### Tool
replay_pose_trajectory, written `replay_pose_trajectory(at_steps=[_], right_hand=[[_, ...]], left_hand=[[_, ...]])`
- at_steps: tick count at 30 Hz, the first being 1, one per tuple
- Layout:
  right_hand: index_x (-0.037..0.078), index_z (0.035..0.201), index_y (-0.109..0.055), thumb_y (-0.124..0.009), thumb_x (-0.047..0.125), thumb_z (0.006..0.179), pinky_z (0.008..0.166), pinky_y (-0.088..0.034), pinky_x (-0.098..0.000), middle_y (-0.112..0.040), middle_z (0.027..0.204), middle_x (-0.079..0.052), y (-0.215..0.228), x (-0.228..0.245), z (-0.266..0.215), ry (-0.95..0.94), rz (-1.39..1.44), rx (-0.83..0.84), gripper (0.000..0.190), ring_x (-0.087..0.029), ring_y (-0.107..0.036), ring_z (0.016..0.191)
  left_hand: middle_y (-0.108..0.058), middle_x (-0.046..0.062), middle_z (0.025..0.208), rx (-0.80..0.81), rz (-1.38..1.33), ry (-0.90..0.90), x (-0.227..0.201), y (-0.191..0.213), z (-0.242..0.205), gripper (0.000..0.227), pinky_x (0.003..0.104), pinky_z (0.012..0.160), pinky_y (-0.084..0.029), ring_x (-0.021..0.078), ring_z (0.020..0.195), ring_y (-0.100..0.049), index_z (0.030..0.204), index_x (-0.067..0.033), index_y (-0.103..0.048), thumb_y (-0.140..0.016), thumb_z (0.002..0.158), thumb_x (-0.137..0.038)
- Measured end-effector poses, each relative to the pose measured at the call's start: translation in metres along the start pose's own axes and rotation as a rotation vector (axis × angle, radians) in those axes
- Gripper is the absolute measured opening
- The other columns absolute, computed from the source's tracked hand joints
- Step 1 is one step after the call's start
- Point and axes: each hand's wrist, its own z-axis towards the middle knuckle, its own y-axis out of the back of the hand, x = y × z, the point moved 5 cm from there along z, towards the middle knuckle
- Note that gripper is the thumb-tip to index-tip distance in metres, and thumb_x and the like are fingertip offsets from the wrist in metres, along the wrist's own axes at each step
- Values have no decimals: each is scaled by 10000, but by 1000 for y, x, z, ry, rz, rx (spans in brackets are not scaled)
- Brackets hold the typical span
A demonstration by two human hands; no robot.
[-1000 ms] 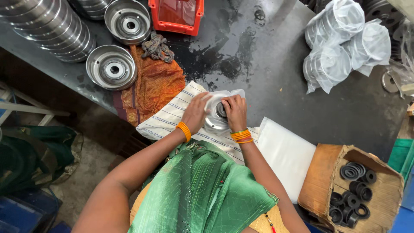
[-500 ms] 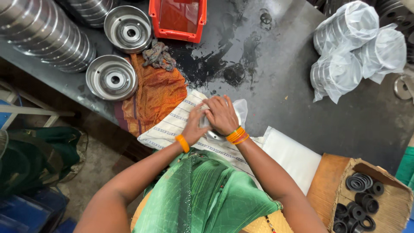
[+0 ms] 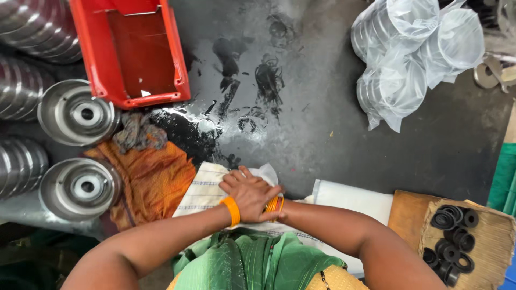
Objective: The person repeatedly picks up cylindrical metal parts, places them into clear plastic bags, and sets the wrapped items aside. She also wipes the metal parts with a cloth before wrapping them.
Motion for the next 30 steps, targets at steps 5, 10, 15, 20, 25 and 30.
replay_pose_trajectory(at_steps=[5,10,15,20,25,30], right_hand=[[318,1520,-335,-483,900,643,1039,-270,-791,-106,1506,-474,-35,-2,-5,-111,-38,53,1062,-642,-291,1325],[202,1424,-462,-551,585,765,1094,-325,-626,-331,1445,-337,-23,13,29,-834,-701,462,767,-501,-405,1318],[86,1329,-589,-619,271,888,1149,-379,-462,-556,1384,-201,-81,7,58,-397,-1889,1433,480,-360,-519,1311],[79,1085,-723,-630,367,957,930,-442,-508,-693,1139,-137,-157,37,85,2,-2591,1146,329,-365,-602,1087],[94,1167,-694,-570,425,1033,952,-441,-516,-674,1119,-148,-174,40,64,-109,-2573,942,378,-382,-597,1101],[3,1265,-557,-785,451,854,949,-463,-437,-623,1149,-198,-199,85,20,8,-2171,1053,648,-366,-591,1113]], left_hand=[[-709,194,926,-26,73,-106,0,-5,-3,821,748,974,-369,413,926,-653,1230,-122,-654,-475,845,-825],[-714,194,908,181,159,108,5,-11,10,789,755,936,-354,439,940,-641,1208,-142,-655,-489,827,-813],[-711,142,1340,-472,-319,302,33,9,-20,652,517,1155,-470,349,1227,-649,1332,-240,-624,-492,1005,-789],[-344,228,1558,-361,59,423,29,-15,-121,1175,535,1202,-153,360,1473,-271,1533,-4,-260,-745,727,-708],[-305,147,1628,-191,237,508,37,-44,-133,1308,503,1266,-75,246,1540,-221,1571,11,-155,-787,663,-688],[-295,42,1668,-108,552,285,43,-67,-128,1220,499,1258,-84,188,1545,-222,1609,-128,-166,-804,669,-571]])
